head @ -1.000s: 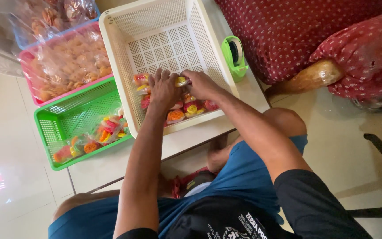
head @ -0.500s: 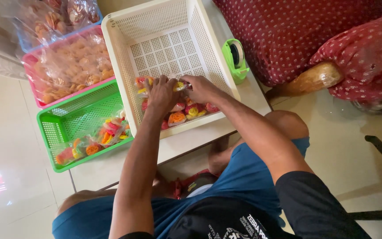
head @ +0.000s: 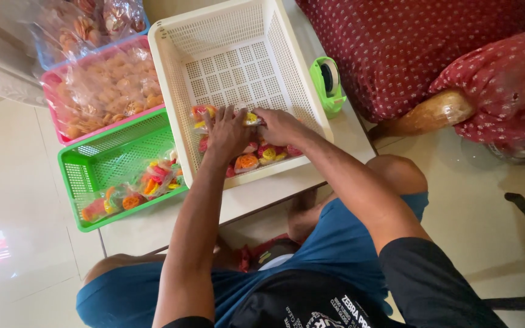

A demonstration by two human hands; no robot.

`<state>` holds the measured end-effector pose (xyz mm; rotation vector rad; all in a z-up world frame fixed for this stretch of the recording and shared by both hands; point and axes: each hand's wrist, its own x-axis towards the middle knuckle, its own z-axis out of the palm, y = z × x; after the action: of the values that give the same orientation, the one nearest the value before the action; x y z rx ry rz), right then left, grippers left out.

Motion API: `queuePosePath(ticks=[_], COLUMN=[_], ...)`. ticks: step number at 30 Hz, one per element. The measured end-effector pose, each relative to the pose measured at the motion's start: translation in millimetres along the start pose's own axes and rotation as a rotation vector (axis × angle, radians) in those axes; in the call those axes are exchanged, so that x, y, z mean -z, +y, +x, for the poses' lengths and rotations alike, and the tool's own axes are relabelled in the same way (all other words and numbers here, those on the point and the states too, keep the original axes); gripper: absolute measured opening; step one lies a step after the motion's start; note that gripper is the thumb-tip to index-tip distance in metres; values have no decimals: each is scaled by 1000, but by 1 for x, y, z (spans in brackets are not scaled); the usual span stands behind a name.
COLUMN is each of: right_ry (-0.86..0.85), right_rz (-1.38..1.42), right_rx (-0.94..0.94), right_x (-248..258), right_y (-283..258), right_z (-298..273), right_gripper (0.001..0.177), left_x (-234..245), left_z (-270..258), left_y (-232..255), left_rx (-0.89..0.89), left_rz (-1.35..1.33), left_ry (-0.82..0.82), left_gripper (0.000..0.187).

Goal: Packaging candies into small plastic bags and sealing them with a tape dispenser

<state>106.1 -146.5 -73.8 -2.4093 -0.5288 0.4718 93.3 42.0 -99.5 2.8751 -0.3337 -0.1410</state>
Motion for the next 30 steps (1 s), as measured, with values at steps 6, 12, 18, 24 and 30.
queuePosePath(ticks=[6, 12, 18, 24, 30], right_ry=[18, 16, 19, -30, -4], right_rz=[-38, -63, -80, -85, -40], right_rx=[33, 30, 33, 9, 32], right_x=[-9, -5, -4, 7, 13], right_y=[5, 0, -3, -18, -28], right_z=[2, 1, 2, -8, -9], right_gripper=[46, 47, 60, 68, 85], left_x=[-34, -11, 16, 28, 47], left_z=[10, 2, -14, -21, -38], left_y=[-15, -5, 10, 11, 16], left_rx=[-25, -12, 18, 32, 21], left_rz=[50, 48, 15, -13, -36], left_ry=[19, -23, -49, -60, -40], left_gripper=[48, 53, 64, 63, 63])
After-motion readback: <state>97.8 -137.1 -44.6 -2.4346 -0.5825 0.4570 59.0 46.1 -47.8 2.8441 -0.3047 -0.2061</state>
